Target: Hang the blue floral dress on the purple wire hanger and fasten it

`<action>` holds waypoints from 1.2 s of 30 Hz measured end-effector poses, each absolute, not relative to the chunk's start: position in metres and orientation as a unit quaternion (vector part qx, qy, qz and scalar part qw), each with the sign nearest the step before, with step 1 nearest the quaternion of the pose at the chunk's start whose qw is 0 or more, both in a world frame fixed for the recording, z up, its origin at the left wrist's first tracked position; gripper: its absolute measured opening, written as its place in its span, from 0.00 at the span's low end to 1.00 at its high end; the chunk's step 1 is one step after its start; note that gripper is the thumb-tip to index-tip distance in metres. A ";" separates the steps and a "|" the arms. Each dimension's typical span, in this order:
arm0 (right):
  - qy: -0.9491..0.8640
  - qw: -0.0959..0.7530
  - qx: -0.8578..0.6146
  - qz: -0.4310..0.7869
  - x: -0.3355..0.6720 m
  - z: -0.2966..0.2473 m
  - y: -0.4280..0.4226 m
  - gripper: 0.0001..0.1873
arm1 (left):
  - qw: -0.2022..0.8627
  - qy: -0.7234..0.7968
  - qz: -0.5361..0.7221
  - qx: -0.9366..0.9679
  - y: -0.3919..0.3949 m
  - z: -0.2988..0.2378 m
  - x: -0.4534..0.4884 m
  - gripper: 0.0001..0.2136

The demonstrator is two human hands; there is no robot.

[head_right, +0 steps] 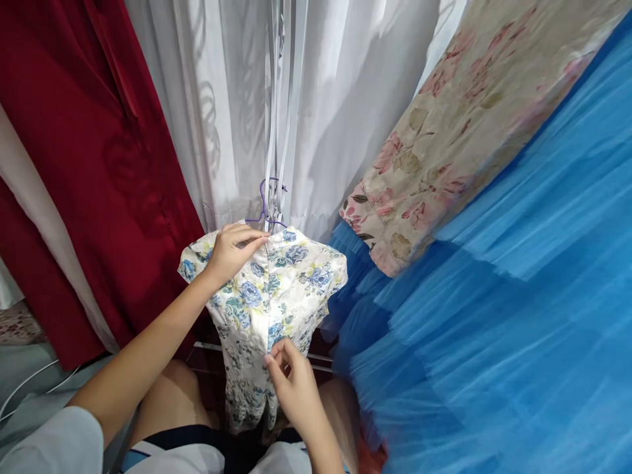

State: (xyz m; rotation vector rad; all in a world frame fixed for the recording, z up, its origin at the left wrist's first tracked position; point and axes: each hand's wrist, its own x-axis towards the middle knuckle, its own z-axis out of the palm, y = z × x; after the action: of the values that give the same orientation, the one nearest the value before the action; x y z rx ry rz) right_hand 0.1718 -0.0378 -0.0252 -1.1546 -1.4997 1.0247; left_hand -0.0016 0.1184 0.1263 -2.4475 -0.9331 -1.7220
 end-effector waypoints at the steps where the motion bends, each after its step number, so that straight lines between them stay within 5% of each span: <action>1: -0.613 0.484 -0.463 0.420 0.172 -0.015 -0.030 0.15 | 0.008 -0.295 -0.535 -0.792 0.115 0.127 -0.004 0.06; 11: -0.645 0.598 -0.335 0.338 0.142 0.089 0.079 0.19 | 0.020 -0.258 -0.419 -0.871 0.100 0.136 -0.024 0.12; 24: -0.612 0.658 -0.322 0.299 0.135 0.086 0.076 0.13 | -0.056 -0.250 -0.481 -0.839 0.089 0.133 -0.017 0.14; 36: -0.611 0.579 -0.392 0.372 0.148 0.038 0.074 0.15 | -0.049 -0.325 -0.680 -0.656 0.125 0.132 -0.069 0.10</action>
State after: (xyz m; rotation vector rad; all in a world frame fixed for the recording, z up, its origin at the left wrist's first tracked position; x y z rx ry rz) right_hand 0.1481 0.0742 0.0379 -0.9156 -1.4284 0.8691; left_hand -0.0687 0.1246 0.1317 -2.1278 -1.0529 -2.2042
